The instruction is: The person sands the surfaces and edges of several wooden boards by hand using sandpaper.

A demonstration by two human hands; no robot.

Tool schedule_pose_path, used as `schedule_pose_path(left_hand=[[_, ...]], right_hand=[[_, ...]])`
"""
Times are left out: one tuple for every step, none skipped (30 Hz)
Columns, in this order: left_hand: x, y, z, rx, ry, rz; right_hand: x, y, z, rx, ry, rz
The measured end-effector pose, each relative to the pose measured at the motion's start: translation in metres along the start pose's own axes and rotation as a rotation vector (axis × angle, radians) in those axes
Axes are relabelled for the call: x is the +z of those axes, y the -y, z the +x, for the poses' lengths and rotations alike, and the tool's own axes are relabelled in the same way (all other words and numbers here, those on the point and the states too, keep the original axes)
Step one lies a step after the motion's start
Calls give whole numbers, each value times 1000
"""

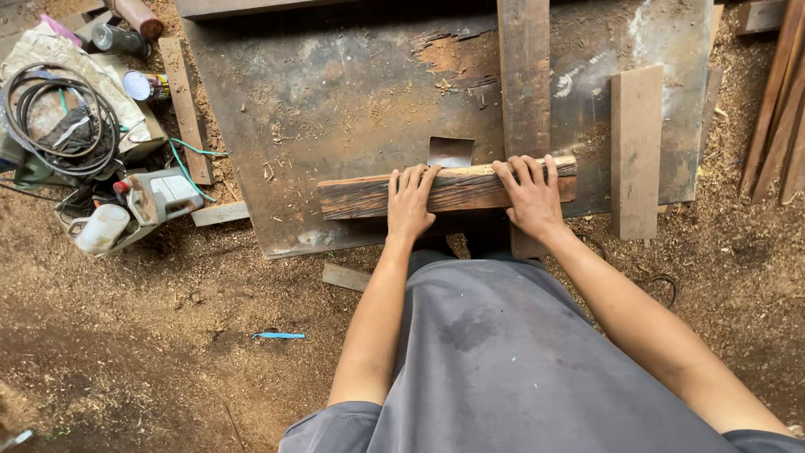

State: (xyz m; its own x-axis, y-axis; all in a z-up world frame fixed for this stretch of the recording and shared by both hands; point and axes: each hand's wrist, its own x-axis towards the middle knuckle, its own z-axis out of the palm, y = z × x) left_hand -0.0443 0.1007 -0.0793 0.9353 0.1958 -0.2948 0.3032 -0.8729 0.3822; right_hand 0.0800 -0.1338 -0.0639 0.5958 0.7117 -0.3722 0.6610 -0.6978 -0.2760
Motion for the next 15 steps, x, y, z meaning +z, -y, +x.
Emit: schedule_pose_path(left_hand=[[0, -1, -3, 5, -4, -1], [0, -1, -3, 10, -14, 0], [-1, -1, -2, 15, -24, 1], [-1, -1, -2, 19, -31, -1], [0, -1, -2, 23, -39, -2], [-1, 1, -4, 27, -45, -1], [-2, 3, -4, 24, -41, 5], [-2, 3, -4, 22, -37, 8], [-2, 4, -5, 19, -33, 11], [-3, 5, -4, 13, -35, 9], [-5, 6, -4, 7, -37, 8], [-6, 6, -5, 1, -38, 3], [-7, 6, -5, -3, -29, -9], [-9, 9, -4, -13, -23, -17], [-11, 13, -4, -22, -16, -24]], right_hand=[[0, 0, -2, 2, -11, 16], [0, -1, 0, 1, -27, 29], [-1, -2, 2, 0, -32, 29], [0, -1, 2, -1, -32, 31], [1, -1, 2, -2, -32, 33], [2, 1, 2, -2, -45, 43], [4, 2, 3, -1, -58, 53], [5, 2, 3, 2, -70, 61], [6, 3, 2, -5, -80, 60], [6, 3, 5, -14, -93, 58], [6, 4, 7, -23, -105, 56], [4, 5, 9, -23, -94, 60], [2, 7, 13, -22, -83, 65], [-1, 11, 16, -29, -73, 71], [-6, 14, 18, -14, -28, 41]])
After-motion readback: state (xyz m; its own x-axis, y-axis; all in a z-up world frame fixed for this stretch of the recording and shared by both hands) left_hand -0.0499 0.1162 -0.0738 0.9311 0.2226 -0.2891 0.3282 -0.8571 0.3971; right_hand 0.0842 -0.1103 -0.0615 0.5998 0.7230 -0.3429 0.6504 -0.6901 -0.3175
